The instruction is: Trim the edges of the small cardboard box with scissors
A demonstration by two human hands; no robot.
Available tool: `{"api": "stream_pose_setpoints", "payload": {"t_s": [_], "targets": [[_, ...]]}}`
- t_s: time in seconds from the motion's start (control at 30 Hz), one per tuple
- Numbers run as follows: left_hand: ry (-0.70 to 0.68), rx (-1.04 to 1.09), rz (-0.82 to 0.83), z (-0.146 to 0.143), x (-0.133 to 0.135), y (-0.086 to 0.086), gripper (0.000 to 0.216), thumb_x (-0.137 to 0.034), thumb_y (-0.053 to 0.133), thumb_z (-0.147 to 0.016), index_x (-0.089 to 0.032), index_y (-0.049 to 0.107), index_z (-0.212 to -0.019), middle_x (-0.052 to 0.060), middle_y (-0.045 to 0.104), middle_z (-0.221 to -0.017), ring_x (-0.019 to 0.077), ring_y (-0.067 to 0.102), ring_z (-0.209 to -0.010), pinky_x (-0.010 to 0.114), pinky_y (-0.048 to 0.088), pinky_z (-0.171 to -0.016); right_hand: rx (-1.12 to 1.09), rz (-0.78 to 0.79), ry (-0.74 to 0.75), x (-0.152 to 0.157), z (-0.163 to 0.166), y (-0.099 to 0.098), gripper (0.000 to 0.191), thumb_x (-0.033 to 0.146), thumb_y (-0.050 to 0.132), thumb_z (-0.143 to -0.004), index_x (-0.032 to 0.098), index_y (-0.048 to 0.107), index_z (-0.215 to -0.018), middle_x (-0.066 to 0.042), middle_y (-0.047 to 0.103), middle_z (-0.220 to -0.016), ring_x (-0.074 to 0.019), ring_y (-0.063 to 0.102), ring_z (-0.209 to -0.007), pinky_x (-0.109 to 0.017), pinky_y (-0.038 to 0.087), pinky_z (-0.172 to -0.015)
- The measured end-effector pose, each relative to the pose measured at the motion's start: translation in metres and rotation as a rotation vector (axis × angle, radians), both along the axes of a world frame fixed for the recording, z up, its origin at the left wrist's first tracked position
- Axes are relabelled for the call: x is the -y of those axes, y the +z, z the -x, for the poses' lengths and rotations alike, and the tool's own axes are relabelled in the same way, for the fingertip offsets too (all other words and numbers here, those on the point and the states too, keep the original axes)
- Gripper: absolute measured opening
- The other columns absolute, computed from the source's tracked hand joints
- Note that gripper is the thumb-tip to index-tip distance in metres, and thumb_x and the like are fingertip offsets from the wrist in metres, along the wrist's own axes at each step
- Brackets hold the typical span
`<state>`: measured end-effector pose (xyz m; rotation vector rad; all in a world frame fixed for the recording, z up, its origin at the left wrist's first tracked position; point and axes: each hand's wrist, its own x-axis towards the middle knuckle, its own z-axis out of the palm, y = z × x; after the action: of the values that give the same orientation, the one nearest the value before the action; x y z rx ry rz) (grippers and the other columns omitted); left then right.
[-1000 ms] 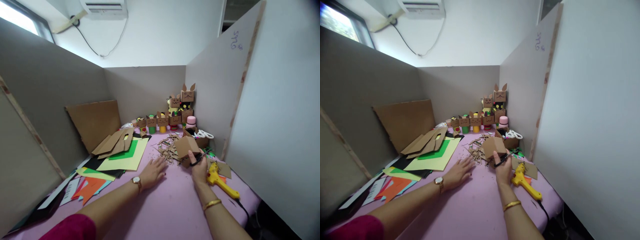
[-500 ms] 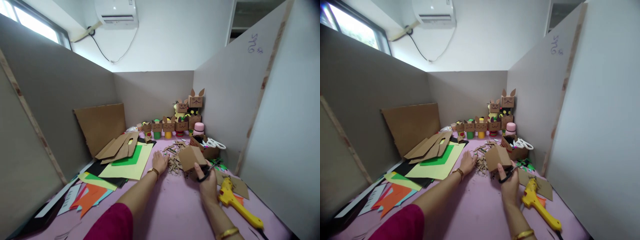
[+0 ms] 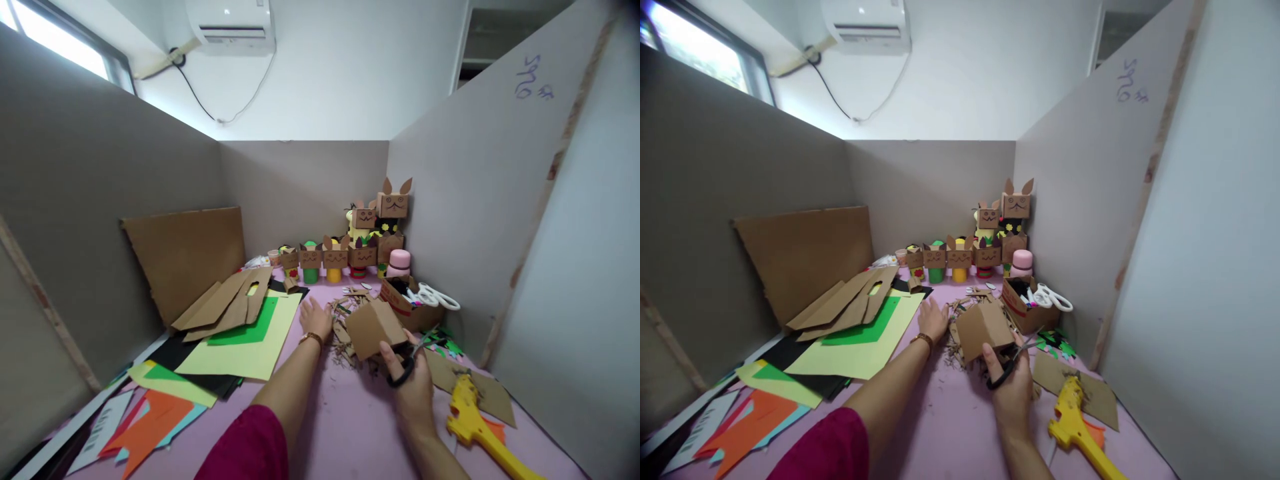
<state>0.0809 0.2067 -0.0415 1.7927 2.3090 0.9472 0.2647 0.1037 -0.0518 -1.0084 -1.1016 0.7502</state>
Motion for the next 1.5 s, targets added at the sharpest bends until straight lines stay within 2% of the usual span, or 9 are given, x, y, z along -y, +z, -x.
{"api": "stream_pose_setpoints", "payload": {"t_s": [0.17,0.47,0.6,0.7,0.87,0.97,1.17,1.33,1.5], "targets": [[-0.072,0.055,-0.011,0.004,-0.005,0.001,0.033,-0.032,0.057,-0.090,-0.019,0.056,-0.120,0.009,0.059,-0.125,0.0238,0.062,-0.104,0.046,0.053,-0.086,-0.003,0.017,-0.002,-0.003,0.001,-0.001,0.072,0.057,0.068,-0.070,0.016,0.050,-0.126,-0.016,0.063,-0.118,-0.0310,0.058,-0.109,-0.044,0.043,-0.095],[0.024,0.220,-0.039,0.031,0.003,0.006,0.032,-0.032,0.057,-0.090,-0.019,0.057,-0.120,0.009,0.060,-0.124,0.0233,0.062,-0.103,0.045,0.053,-0.085,-0.020,0.031,-0.020,-0.008,-0.002,-0.008,0.069,0.055,0.069,-0.069,0.015,0.052,-0.123,-0.016,0.062,-0.121,-0.0306,0.057,-0.110,-0.041,0.042,-0.096],[0.120,0.296,-0.067,0.008,0.012,0.001,0.035,-0.032,0.059,-0.089,-0.018,0.055,-0.121,0.009,0.059,-0.124,0.0246,0.062,-0.104,0.047,0.053,-0.086,-0.018,0.023,0.002,-0.007,0.000,-0.008,0.070,0.056,0.068,-0.071,0.013,0.052,-0.124,-0.016,0.062,-0.121,-0.0296,0.058,-0.109,-0.041,0.042,-0.095],[0.112,0.372,-0.131,-0.013,0.013,0.002,0.034,-0.032,0.058,-0.090,-0.018,0.056,-0.120,0.009,0.060,-0.123,0.0240,0.062,-0.103,0.046,0.053,-0.085,-0.008,0.018,0.002,-0.004,-0.002,-0.007,0.070,0.056,0.066,-0.072,0.013,0.051,-0.125,-0.016,0.062,-0.121,-0.0291,0.057,-0.109,-0.041,0.042,-0.095],[0.178,0.484,-0.254,-0.009,0.022,0.014,0.035,-0.032,0.058,-0.090,-0.020,0.055,-0.123,0.010,0.057,-0.128,0.0250,0.061,-0.107,0.048,0.052,-0.088,0.014,0.015,-0.028,-0.003,-0.009,-0.006,0.069,0.056,0.064,-0.074,0.015,0.050,-0.128,-0.014,0.064,-0.116,-0.0290,0.058,-0.106,-0.041,0.043,-0.094],[0.141,0.525,-0.264,-0.009,0.042,0.012,0.035,-0.031,0.059,-0.089,-0.018,0.055,-0.122,0.009,0.059,-0.125,0.0246,0.062,-0.104,0.047,0.053,-0.086,0.034,0.013,-0.042,-0.003,-0.009,-0.007,0.070,0.058,0.064,-0.073,0.016,0.051,-0.127,-0.013,0.064,-0.115,-0.0297,0.058,-0.105,-0.042,0.042,-0.095],[-0.109,0.489,-0.293,-0.032,0.103,0.003,0.029,-0.032,0.057,-0.091,-0.017,0.058,-0.115,0.007,0.065,-0.111,0.0194,0.066,-0.089,0.039,0.057,-0.075,0.151,-0.003,-0.037,0.007,-0.007,-0.009,0.072,0.062,0.063,-0.071,0.012,0.054,-0.123,-0.015,0.065,-0.108,-0.0325,0.058,-0.101,-0.044,0.042,-0.092],[-0.173,0.350,-0.323,-0.010,0.168,0.002,0.028,-0.033,0.054,-0.093,-0.017,0.058,-0.115,0.005,0.067,-0.100,0.0163,0.066,-0.078,0.036,0.057,-0.070,0.242,-0.049,-0.100,0.014,-0.016,-0.007,0.076,0.065,0.058,-0.073,0.011,0.051,-0.127,-0.015,0.063,-0.105,-0.0333,0.059,-0.095,-0.046,0.044,-0.088],[-0.319,0.118,-0.354,0.011,0.221,-0.012,0.026,-0.026,0.055,-0.092,-0.020,0.059,-0.117,0.007,0.064,-0.116,0.0221,0.063,-0.102,0.045,0.053,-0.087,0.389,-0.083,-0.110,0.010,-0.018,-0.016,0.079,0.070,0.058,-0.070,0.011,0.055,-0.123,-0.018,0.062,-0.104,-0.0387,0.057,-0.096,-0.054,0.041,-0.089]]}}
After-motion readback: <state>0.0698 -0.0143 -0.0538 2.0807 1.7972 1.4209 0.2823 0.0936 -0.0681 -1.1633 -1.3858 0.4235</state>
